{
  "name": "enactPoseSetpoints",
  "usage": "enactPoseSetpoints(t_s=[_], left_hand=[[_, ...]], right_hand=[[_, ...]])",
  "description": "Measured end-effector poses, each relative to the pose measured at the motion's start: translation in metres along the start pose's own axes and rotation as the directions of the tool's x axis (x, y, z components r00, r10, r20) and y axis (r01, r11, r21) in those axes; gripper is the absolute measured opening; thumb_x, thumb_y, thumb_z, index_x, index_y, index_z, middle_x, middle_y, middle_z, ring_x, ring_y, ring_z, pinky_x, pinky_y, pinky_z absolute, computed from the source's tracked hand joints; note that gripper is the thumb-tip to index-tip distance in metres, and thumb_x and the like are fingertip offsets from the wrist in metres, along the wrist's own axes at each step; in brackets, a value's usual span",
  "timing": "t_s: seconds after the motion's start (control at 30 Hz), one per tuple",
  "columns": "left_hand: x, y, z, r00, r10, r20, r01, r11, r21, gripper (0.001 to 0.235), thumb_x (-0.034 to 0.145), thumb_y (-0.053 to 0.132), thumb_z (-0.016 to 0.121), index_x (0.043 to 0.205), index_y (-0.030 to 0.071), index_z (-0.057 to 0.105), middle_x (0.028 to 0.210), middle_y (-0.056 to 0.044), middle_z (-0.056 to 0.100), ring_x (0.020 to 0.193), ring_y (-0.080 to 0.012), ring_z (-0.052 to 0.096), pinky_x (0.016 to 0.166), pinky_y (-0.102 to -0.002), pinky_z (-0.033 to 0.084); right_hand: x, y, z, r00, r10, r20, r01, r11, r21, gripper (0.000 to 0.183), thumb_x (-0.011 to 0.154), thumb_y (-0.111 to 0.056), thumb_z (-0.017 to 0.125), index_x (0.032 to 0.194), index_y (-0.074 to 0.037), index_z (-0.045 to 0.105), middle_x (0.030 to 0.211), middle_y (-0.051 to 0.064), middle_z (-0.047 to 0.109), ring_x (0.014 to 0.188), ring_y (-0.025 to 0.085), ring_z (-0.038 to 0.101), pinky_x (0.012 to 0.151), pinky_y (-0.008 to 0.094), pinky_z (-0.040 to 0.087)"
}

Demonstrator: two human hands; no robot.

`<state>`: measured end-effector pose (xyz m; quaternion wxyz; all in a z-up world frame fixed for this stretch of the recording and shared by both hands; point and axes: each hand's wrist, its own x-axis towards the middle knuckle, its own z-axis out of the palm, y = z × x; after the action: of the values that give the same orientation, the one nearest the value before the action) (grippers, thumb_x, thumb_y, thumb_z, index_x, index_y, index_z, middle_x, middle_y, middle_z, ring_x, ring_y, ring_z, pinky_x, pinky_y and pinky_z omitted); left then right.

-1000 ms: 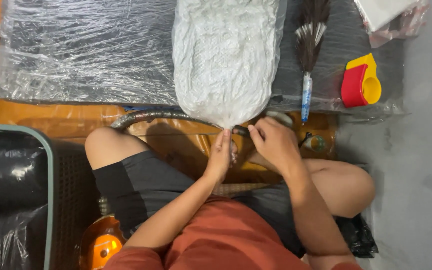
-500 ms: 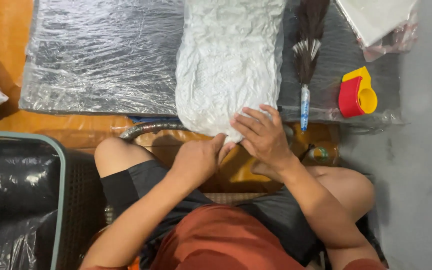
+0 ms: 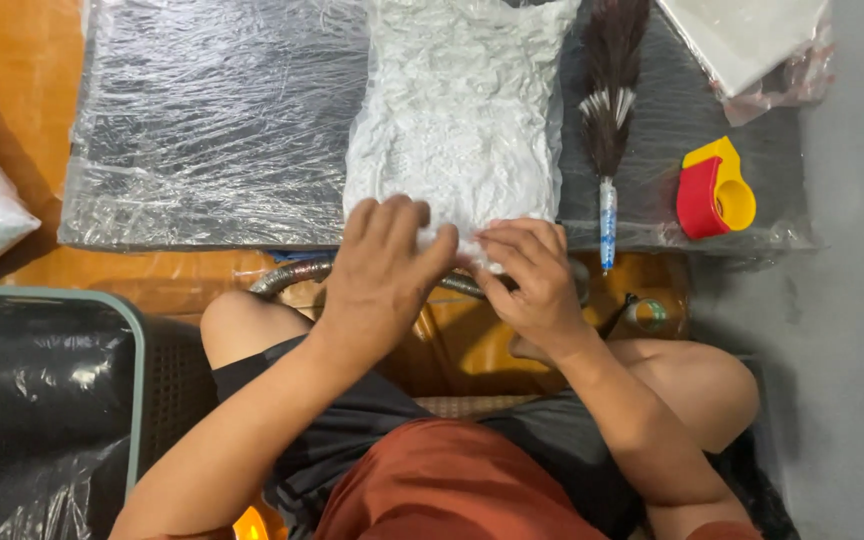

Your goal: The person places a white item into a plastic bag, inserts a vacuum hose into the bag's opening, and seals the bag using a tape dispenser. The person then presses down on the bag to remove air and smooths the surface.

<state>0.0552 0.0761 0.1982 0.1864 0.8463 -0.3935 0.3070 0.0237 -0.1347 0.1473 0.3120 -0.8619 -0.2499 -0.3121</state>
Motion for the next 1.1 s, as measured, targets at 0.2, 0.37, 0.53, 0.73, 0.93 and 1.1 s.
enactPoseSetpoints(t_s=[0.2,0.37,0.53,0.73,0.93,1.1], left_hand=[[-0.023,0.007,0.032,0.969,0.138,-0.203,-0.114,0.986,0.125,0.021,0.103,0.014,0.062,0.118,0.002,0.069,0.113,-0.018,0.065,0.111,-0.0374,0.066,0.099,-0.052,0.052],[-0.038,-0.004,0.064,0.981,0.166,-0.096,-0.130,0.943,0.306,0.041,0.104,0.003,0.047,0.144,-0.003,0.053,0.146,-0.027,0.054,0.138,-0.0452,0.052,0.111,-0.064,0.041],[-0.014,-0.039,0.083,0.938,0.280,-0.204,-0.192,0.911,0.365,0.032,0.104,0.005,0.048,0.131,-0.002,0.063,0.111,-0.020,0.068,0.105,-0.0382,0.071,0.098,-0.060,0.055],[0.005,-0.064,0.064,0.930,0.311,0.195,-0.338,0.933,0.125,0.043,0.093,0.004,0.055,0.134,-0.007,0.057,0.094,-0.014,0.061,0.079,-0.0313,0.060,0.085,-0.043,0.050],[0.036,-0.069,0.064,0.897,0.285,0.338,-0.317,0.948,0.042,0.027,0.090,0.006,0.061,0.116,0.000,0.063,0.088,-0.008,0.063,0.079,-0.0275,0.064,0.076,-0.038,0.051],[0.047,-0.081,0.083,0.775,0.259,0.577,-0.227,0.965,-0.129,0.064,0.071,0.051,0.085,0.106,0.002,0.063,0.095,-0.012,0.067,0.089,-0.0310,0.069,0.081,-0.039,0.055]], right_hand=[[0.010,0.000,-0.005,0.997,0.065,-0.051,-0.060,0.994,0.092,0.027,0.082,-0.001,0.083,0.107,-0.003,0.075,0.103,0.010,0.073,0.100,0.036,0.069,0.089,0.047,0.052],[0.013,-0.002,-0.006,0.993,0.104,-0.048,-0.097,0.986,0.137,0.023,0.083,-0.001,0.083,0.104,-0.001,0.074,0.101,0.012,0.073,0.098,0.037,0.069,0.088,0.046,0.054],[0.031,-0.006,-0.003,0.990,0.113,-0.088,-0.106,0.991,0.083,0.021,0.084,-0.005,0.087,0.099,0.000,0.072,0.096,0.012,0.073,0.091,0.036,0.069,0.083,0.045,0.055],[0.020,-0.026,0.013,0.999,0.029,-0.027,-0.037,0.947,-0.319,0.094,0.090,-0.028,0.083,0.159,0.003,0.027,0.149,0.033,0.040,0.140,0.054,0.041,0.118,0.069,0.026],[0.009,0.006,0.027,0.975,-0.135,0.177,0.220,0.695,-0.685,0.065,0.100,-0.035,0.065,0.155,-0.006,0.044,0.160,0.020,0.039,0.146,0.042,0.042,0.117,0.061,0.036],[0.022,0.026,0.032,0.960,-0.162,0.228,0.278,0.642,-0.715,0.075,0.097,-0.050,0.065,0.152,-0.004,0.045,0.152,0.021,0.050,0.135,0.042,0.053,0.105,0.056,0.046]])
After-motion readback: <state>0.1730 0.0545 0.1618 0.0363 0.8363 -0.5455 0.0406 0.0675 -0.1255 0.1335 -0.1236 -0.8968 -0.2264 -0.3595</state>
